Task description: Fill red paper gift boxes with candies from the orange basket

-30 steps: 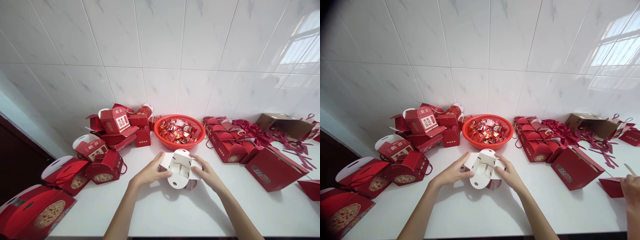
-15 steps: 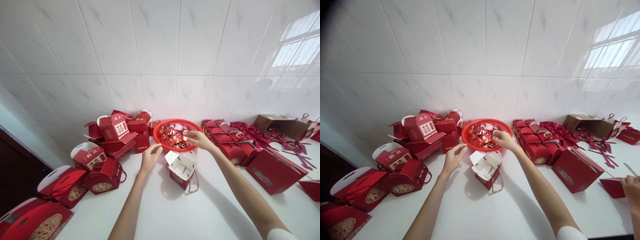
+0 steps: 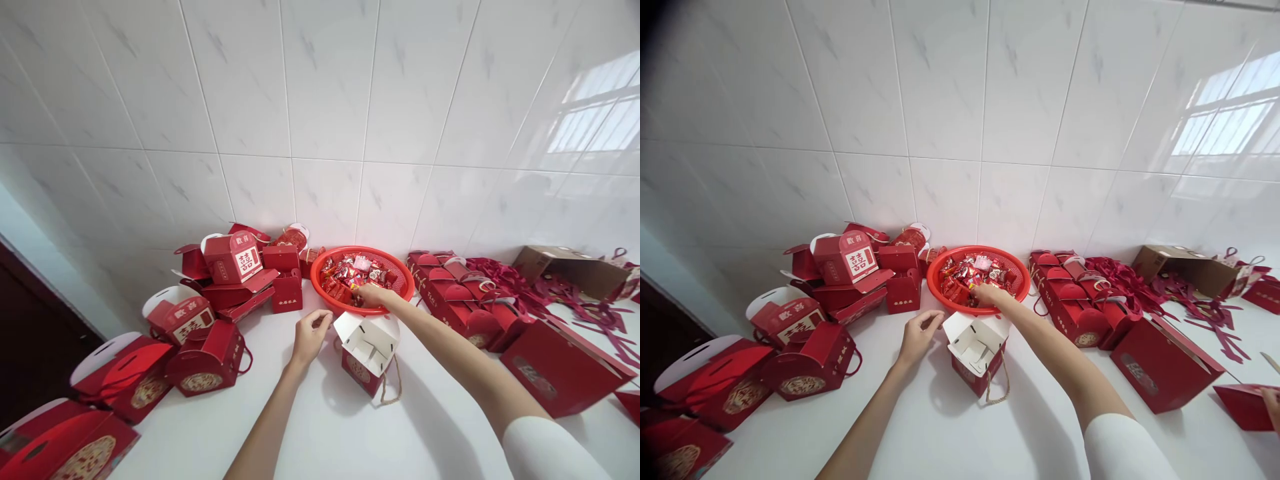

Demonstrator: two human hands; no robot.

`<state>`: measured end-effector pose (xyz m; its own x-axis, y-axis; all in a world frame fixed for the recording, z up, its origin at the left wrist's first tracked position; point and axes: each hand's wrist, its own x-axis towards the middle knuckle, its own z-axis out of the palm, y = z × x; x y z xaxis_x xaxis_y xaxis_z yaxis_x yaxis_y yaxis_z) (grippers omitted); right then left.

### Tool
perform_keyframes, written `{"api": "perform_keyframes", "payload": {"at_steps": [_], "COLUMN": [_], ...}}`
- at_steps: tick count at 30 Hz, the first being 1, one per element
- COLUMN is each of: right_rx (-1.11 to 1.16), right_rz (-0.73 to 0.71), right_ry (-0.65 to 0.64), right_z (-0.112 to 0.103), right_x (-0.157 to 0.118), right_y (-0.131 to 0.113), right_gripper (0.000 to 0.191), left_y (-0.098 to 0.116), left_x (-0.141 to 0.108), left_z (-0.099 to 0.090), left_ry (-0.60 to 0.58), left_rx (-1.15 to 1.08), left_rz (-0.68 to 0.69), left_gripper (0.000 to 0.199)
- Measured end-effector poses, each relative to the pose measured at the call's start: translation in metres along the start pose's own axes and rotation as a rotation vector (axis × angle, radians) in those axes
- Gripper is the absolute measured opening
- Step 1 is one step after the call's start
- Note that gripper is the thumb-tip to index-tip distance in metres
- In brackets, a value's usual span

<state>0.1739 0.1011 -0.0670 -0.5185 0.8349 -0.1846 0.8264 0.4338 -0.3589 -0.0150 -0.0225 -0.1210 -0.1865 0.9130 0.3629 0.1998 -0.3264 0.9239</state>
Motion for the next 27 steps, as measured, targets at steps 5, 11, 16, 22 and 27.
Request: {"api": "perform_keyframes", "payload": {"at_steps": [5,11,16,22,27], "right_rx": [0.307,0.698,0.917,0.97,0.789], "right_rz": [-0.101,-0.164,-0.141,-0.095,-0.04], "right_ry": [0.166,0.264,0.288,0.322,0.398], "right_z": [-0.008,-0.007,-0.005,-0.008,-0.018], "right_x": [-0.004,-0.008,-0.014,-0.022,-0.024], "right_y": [0.008,0.011,0.017,0.023,0.035], "right_gripper": [0.018,0.024,0.035,0.042,0.032], "left_y": [0.004,0.005,0.007,0.011,0.01], "left_x": [-0.001,-0.002,-0.002,-0.003,-0.003], "left_z": [-0.005,-0.006,-0.006,-0.004,-0.005], "left_ry": [0.005,0.011,0.003,-0.027,-0.036], "left_rx": [-0.002,-0.002,0.002,0.003,0.019], "left_rz": [-0.005,0.015,0.029,0.018,0.025], "left_gripper": [0.026,0.025,0.025,0.023,0.023]}}
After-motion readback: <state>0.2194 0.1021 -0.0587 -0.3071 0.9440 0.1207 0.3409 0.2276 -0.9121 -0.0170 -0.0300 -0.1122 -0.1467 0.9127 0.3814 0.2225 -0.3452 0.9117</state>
